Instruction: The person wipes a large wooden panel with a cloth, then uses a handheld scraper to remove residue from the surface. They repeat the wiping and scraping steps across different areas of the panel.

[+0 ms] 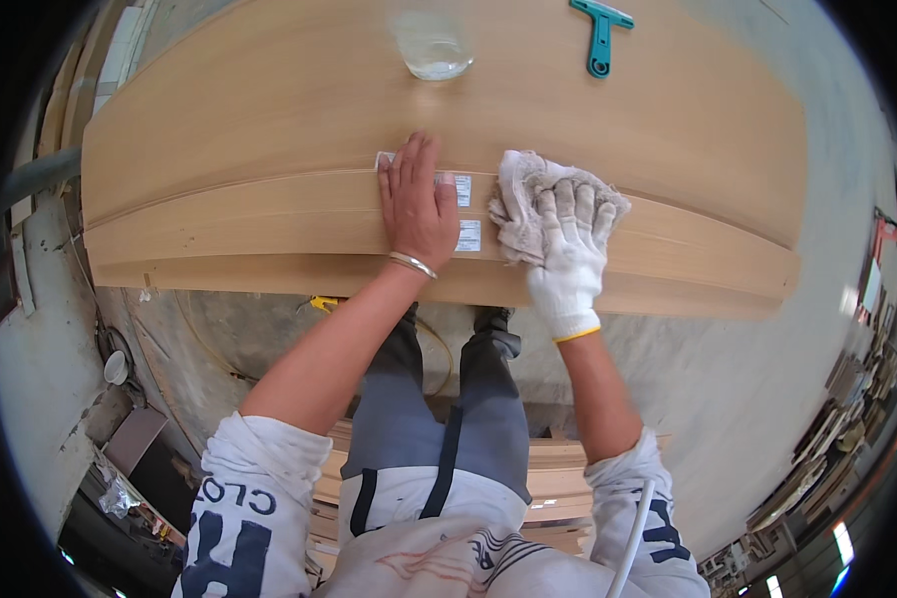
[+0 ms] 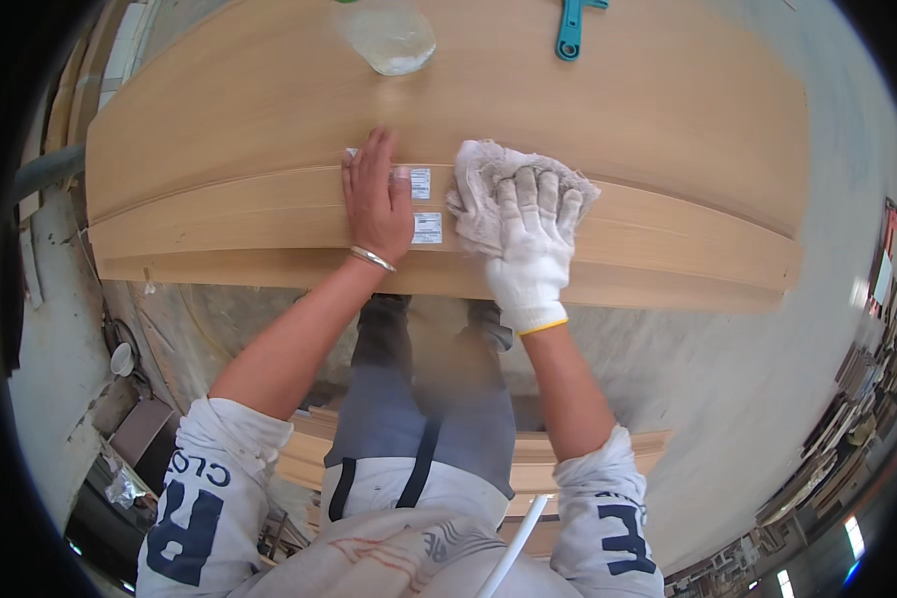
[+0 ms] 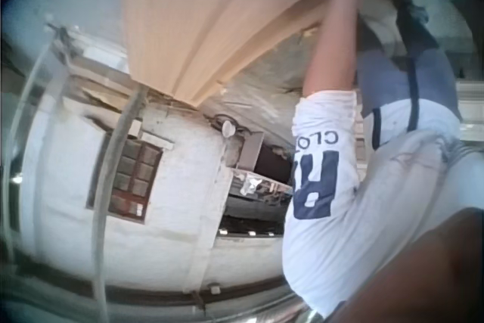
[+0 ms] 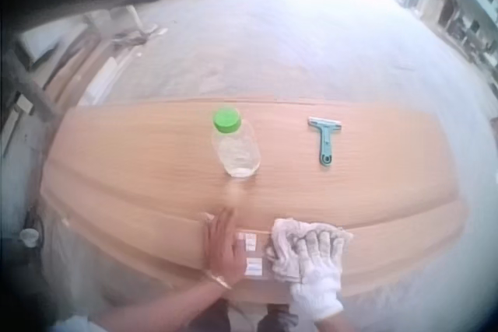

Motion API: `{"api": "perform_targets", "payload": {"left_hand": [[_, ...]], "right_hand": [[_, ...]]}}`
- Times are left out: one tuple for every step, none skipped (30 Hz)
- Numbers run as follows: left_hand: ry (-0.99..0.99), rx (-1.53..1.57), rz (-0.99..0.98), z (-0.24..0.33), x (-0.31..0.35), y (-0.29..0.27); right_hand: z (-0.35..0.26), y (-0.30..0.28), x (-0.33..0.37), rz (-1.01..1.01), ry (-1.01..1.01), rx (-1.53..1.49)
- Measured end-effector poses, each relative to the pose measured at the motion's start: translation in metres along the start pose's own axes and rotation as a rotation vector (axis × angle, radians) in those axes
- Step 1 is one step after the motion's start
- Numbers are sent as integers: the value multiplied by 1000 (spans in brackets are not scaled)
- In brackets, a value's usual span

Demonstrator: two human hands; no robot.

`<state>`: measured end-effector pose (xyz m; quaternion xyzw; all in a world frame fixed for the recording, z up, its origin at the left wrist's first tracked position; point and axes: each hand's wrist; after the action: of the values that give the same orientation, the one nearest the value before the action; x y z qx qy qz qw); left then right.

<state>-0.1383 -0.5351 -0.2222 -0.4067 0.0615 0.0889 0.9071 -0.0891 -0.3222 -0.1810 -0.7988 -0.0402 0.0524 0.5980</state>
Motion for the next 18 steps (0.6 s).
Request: {"api": "perform_targets", "payload": {"left_hand": [[-64, 205, 68, -6, 2, -9], [-123, 417, 133, -13, 4, -18], [-118, 331, 143, -18, -2, -35], [-146, 252, 172, -40, 0, -62], [-121, 101, 194, -69, 3, -90], [-104, -59, 208, -97, 10, -115], [-84, -148, 165, -116, 17, -123], [-64, -258, 122, -135, 25, -135], [-44, -367, 77, -150, 34, -141], [-35, -395, 64, -154, 36, -139], [-26, -428, 52, -151, 37, -136], [-19, -457, 32, -149, 42, -135], [-23, -431, 6, -151, 43, -137], [-26, -402, -13, -154, 43, -139], [-27, -378, -33, -158, 45, -145], [-34, -320, -65, -162, 47, -150], [-41, -262, -96, -166, 50, -156], [-47, -203, -127, -171, 53, -163]], "right_hand": [[16, -6, -4, -72, -91, 33], [44, -11, -1, -65, -160, 111], [77, -20, 6, 50, -40, 91], [98, -32, 3, 67, 30, 34], [117, -45, -1, 93, 100, -28], [102, -72, -18, 169, 22, 86], [106, -67, -12, 162, 175, -53], [99, -59, -11, 171, 328, -210], [89, -44, -9, 151, 237, 83], [54, -26, -17, 126, 156, 125], [11, -5, -26, 103, 74, 162], [-24, 14, -29, 86, -6, 96], [-53, 28, -37, 76, -90, 31], [-74, 35, -49, 38, -151, -48], [-91, 41, -59, 0, -210, -132], [-103, 40, -67, -1, -178, -314], [-117, 37, -68, -42, -89, -480], [-132, 31, -61, -88, 4, -643]]}}
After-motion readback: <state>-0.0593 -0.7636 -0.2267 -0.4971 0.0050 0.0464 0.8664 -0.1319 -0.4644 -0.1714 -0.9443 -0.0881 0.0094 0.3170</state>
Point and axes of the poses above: each hand's wrist, its own x-axis away from the middle knuckle, its own y-axis out of the palm, z = x × y, and after that the axes turned 4 degrees about z, right-handed
